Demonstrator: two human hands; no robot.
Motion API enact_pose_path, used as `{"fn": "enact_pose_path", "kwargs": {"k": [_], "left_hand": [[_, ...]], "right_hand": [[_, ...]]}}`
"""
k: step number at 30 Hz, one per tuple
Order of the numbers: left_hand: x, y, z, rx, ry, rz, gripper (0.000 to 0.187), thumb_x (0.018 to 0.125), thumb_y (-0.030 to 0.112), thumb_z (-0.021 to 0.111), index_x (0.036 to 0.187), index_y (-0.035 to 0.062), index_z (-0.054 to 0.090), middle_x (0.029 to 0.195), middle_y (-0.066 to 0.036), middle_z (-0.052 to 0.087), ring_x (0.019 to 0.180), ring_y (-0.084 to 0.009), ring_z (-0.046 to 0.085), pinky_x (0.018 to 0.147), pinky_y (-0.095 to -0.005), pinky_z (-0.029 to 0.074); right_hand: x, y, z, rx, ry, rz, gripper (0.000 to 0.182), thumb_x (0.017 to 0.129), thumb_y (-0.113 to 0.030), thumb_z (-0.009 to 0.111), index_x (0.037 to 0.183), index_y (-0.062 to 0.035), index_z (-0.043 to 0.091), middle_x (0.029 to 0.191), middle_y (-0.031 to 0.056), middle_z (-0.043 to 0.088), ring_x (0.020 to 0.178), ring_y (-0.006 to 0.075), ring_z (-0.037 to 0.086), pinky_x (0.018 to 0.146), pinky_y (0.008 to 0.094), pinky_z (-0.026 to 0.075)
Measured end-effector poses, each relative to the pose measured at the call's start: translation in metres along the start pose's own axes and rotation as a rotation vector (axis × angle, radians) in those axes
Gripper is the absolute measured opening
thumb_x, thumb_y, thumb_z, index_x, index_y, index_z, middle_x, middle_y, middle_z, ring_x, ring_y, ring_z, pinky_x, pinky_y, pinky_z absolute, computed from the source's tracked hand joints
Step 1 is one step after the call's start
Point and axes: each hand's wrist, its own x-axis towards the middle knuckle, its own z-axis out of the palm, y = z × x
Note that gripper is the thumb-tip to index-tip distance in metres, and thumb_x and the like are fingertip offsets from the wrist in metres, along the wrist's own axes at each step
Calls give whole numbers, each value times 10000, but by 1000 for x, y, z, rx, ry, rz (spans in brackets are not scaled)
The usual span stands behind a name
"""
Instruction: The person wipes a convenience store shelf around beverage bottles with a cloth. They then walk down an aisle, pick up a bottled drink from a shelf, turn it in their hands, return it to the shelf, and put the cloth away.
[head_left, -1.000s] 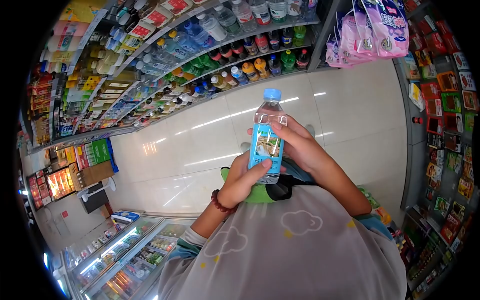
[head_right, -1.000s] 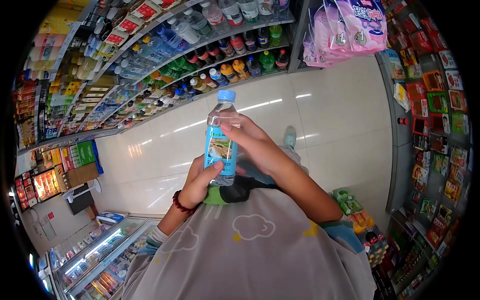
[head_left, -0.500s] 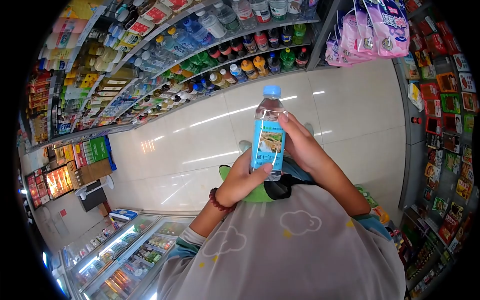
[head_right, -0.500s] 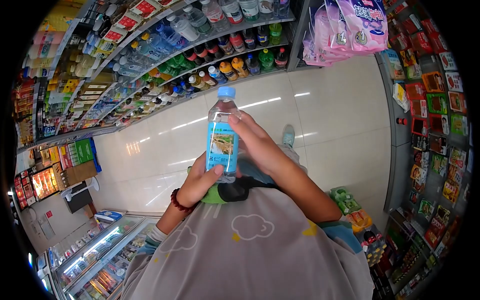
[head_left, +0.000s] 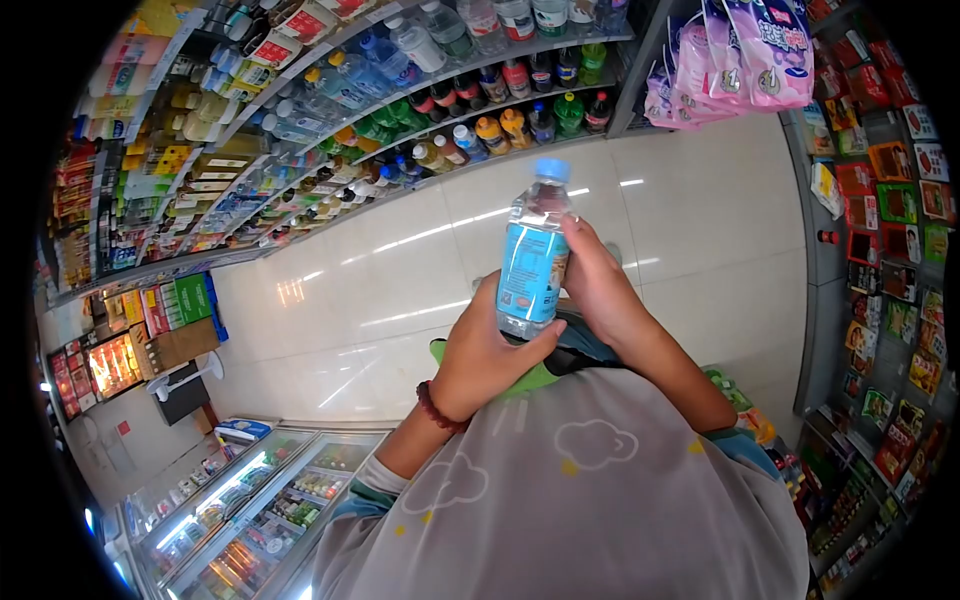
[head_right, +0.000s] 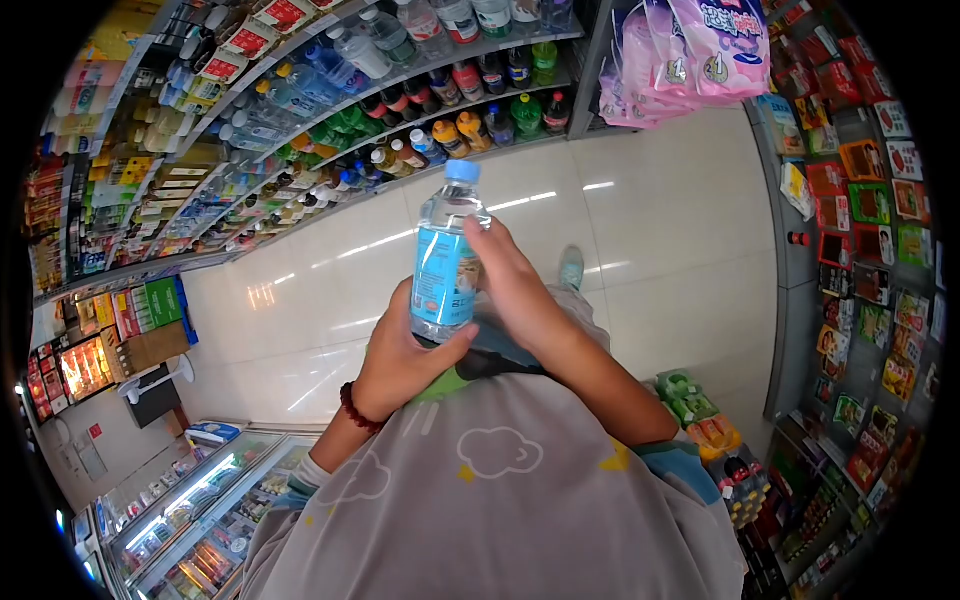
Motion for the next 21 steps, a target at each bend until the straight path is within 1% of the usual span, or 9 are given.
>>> {"fn": "enact_pose_path", "kwargs": {"k": [4,7,8,10,14,17,19,20,21], "left_hand": [[1,4,-2,303,48,81,846,806,387,916,1449,21,505,1248,-188,674,1103,-331,715,911,-391,576],[-1,4,0,346,55,110,902,789,424,923,1474,31,488,1280,-199,666,1141,-349,709,918,-408,583],[-2,6,0,345,57,109,902,789,424,923,1474,31,488,1280,-199,666,1141,-349,709,918,-408,583],[-3,11,0,308,10,42,923,804,362,936,1500,-15,461,1343,-189,647,1205,-266,674,1014,-374,535],[-4,7,1,278,38,78,926,808,354,932,1512,-13,457,1359,-196,637,1212,-275,673,1028,-371,530],[-4,14,-1,363,41,76,930,805,333,931,1532,6,451,1319,-188,642,1170,-306,688,988,-386,549],[-5,17,-1,481,63,71,926,800,310,929,1549,43,455,1232,-151,632,1054,-300,704,869,-385,582],[-5,15,-1,480,64,70,926,800,310,929,1549,43,455,1232,-151,632,1054,-300,704,869,-385,582],[-5,12,-1,540,101,135,895,818,327,906,1552,74,461,1205,-129,607,940,-283,705,764,-379,588]], "right_hand": [[-1,-1,-3,100,19,-26,617,1123,-532,328,1521,-74,445,1497,176,584,1320,274,601,1158,447,422],[-2,-9,1,92,-10,-46,619,1118,-527,301,1524,-78,428,1477,196,594,1292,325,626,1131,478,458],[-2,-10,1,90,-11,-44,619,1118,-527,301,1524,-78,428,1477,196,594,1292,325,626,1131,478,458],[-2,-12,-1,116,-34,-43,602,1119,-505,290,1524,-81,427,1469,211,596,1271,365,640,1105,506,486],[-4,-17,2,168,-37,-9,600,1112,-499,293,1519,-80,431,1465,220,598,1266,380,644,1098,513,495],[-4,-18,1,220,-51,5,614,1087,-506,321,1506,-76,452,1474,225,590,1288,384,631,1122,521,476],[-2,-14,0,305,-16,-31,635,1059,-517,341,1494,-72,469,1491,228,575,1342,386,590,1145,538,450],[-2,-15,1,304,-17,-29,635,1059,-517,341,1494,-72,469,1491,228,575,1342,386,590,1145,538,450],[-3,-16,3,373,23,-24,608,1057,-498,353,1451,-58,501,1468,216,588,1311,379,600,1145,524,441]]}}
